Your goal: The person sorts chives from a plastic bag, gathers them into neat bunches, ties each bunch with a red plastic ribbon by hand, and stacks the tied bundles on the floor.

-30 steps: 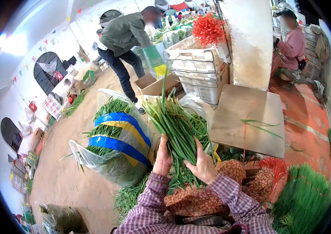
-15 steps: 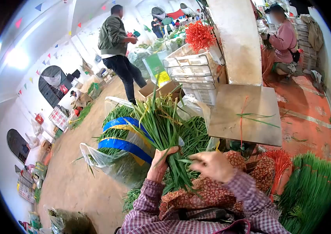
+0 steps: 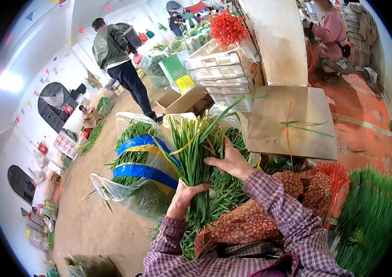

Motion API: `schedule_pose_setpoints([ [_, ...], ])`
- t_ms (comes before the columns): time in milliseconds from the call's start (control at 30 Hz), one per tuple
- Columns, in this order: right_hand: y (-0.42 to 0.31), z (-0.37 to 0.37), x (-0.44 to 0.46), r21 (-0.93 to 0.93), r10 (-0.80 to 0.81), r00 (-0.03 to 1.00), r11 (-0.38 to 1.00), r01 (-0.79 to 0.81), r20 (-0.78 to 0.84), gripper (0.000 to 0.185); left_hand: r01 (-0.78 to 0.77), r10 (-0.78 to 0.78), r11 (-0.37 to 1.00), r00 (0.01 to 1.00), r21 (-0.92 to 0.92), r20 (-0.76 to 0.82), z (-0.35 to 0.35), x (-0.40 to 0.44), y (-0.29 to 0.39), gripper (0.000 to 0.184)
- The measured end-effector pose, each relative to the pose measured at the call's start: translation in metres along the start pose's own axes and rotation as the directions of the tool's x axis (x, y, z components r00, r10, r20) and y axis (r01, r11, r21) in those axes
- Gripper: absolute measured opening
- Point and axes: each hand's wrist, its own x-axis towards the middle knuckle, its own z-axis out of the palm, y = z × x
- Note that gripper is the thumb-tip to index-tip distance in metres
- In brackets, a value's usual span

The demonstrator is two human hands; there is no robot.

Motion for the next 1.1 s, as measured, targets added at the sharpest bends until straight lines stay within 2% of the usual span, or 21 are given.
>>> schedule_pose_setpoints([
  [67,0.001,0.001,-0.006,-0.043,-0.140,0.984,0.990,0.136,-0.109,0.076,0.049,-0.044,0.997,0.997,-0.068,0.069,-0.011,-0.001,0.001,0.054],
  [133,-0.001,-0.017,-0.006,-0.274,0.146,0.988,0.953,-0.130,0.040,0.039,0.133,-0.131,0.991,0.986,-0.006,0.108,-0.029,0.001,-0.001,0.050],
  [167,0.004,-0.024,-0.006,-0.393,-0.030,0.998,0.919,0.009,-0.048,0.031,0.122,-0.119,0.992,0.987,-0.022,0.111,-0.035,0.001,-0.005,0.050],
  [267,0.021,-0.056,-0.002,-0.424,-0.285,0.953,0.855,0.299,0.100,0.028,0.133,-0.122,0.989,0.981,-0.068,0.151,-0.052,0.002,-0.017,0.051],
  [367,0.024,-0.077,-0.004,-0.544,-0.264,0.958,0.791,0.281,0.111,0.024,0.144,-0.146,0.989,0.966,0.025,0.213,-0.060,-0.001,-0.020,0.055],
  [400,0.018,-0.091,-0.007,-0.677,-0.366,0.929,0.670,0.305,0.056,0.021,0.165,-0.165,0.986,0.974,0.013,0.155,-0.060,-0.006,-0.019,0.056],
  [433,0.035,-0.117,-0.003,-0.622,-0.401,0.915,0.708,0.335,0.037,0.027,0.156,-0.157,0.988,0.977,0.018,0.147,-0.064,-0.009,-0.022,0.056],
  [500,0.004,-0.151,-0.018,-0.599,-0.068,0.973,0.797,-0.081,-0.223,0.035,0.142,-0.148,0.989,0.972,0.049,0.184,-0.089,-0.008,-0.041,0.066],
  [533,-0.006,-0.153,-0.024,-0.597,-0.063,0.974,0.798,-0.082,-0.219,0.035,0.148,-0.154,0.988,0.971,0.048,0.181,-0.092,-0.009,-0.044,0.066],
  [600,-0.021,-0.150,-0.033,-0.705,0.097,0.993,0.699,-0.120,-0.073,0.039,0.243,-0.237,0.969,0.965,-0.044,0.112,-0.096,-0.013,-0.049,0.057],
  [633,-0.034,-0.133,-0.034,-0.814,0.165,0.985,0.579,-0.051,0.055,0.058,0.246,-0.243,0.969,0.966,-0.023,0.088,-0.097,-0.011,-0.056,0.057],
  [667,-0.030,-0.120,-0.033,-0.813,0.167,0.984,0.580,-0.054,0.053,0.058,0.248,-0.245,0.969,0.965,-0.022,0.090,-0.094,-0.010,-0.055,0.057],
  [733,-0.011,-0.100,-0.025,-0.754,-0.140,0.985,0.635,0.165,0.098,0.089,0.176,-0.180,0.984,0.969,0.042,0.171,-0.085,-0.004,-0.049,0.056],
  [767,-0.013,-0.090,-0.018,-0.754,-0.137,0.986,0.636,0.160,0.094,0.089,0.205,-0.209,0.978,0.960,0.041,0.189,-0.083,-0.004,-0.045,0.054],
  [833,-0.019,-0.072,-0.003,-0.530,-0.146,0.981,0.825,0.194,0.131,0.099,0.240,-0.247,0.969,0.944,0.061,0.219,-0.075,-0.006,-0.030,0.061],
  [867,0.001,-0.061,0.004,-0.415,-0.155,0.971,0.883,0.219,0.183,0.095,0.270,-0.282,0.960,0.928,0.079,0.244,-0.072,-0.004,-0.025,0.068],
  [933,0.040,-0.048,0.019,-0.556,-0.082,0.977,0.811,0.181,0.198,0.090,0.206,-0.237,0.968,0.940,0.145,0.247,-0.070,-0.001,-0.026,0.060],
  [967,-0.004,-0.050,0.011,-0.413,0.199,0.938,0.908,-0.067,0.285,0.066,0.144,-0.194,0.967,0.950,0.209,0.246,-0.070,0.000,-0.027,0.052],
  [1000,0.000,-0.049,0.012,-0.412,0.200,0.936,0.909,-0.067,0.289,0.066,0.147,-0.197,0.967,0.950,0.207,0.243,-0.070,-0.001,-0.024,0.052],
  [1067,0.005,-0.047,0.008,-0.332,-0.244,0.939,0.889,0.317,0.243,0.042,0.167,-0.222,0.964,0.934,0.209,0.281,-0.068,-0.002,-0.020,0.051],
  [1100,0.006,-0.051,0.002,-0.537,-0.294,0.933,0.763,0.359,0.206,0.027,0.213,-0.251,0.964,0.927,0.162,0.277,-0.069,-0.002,-0.024,0.052],
])
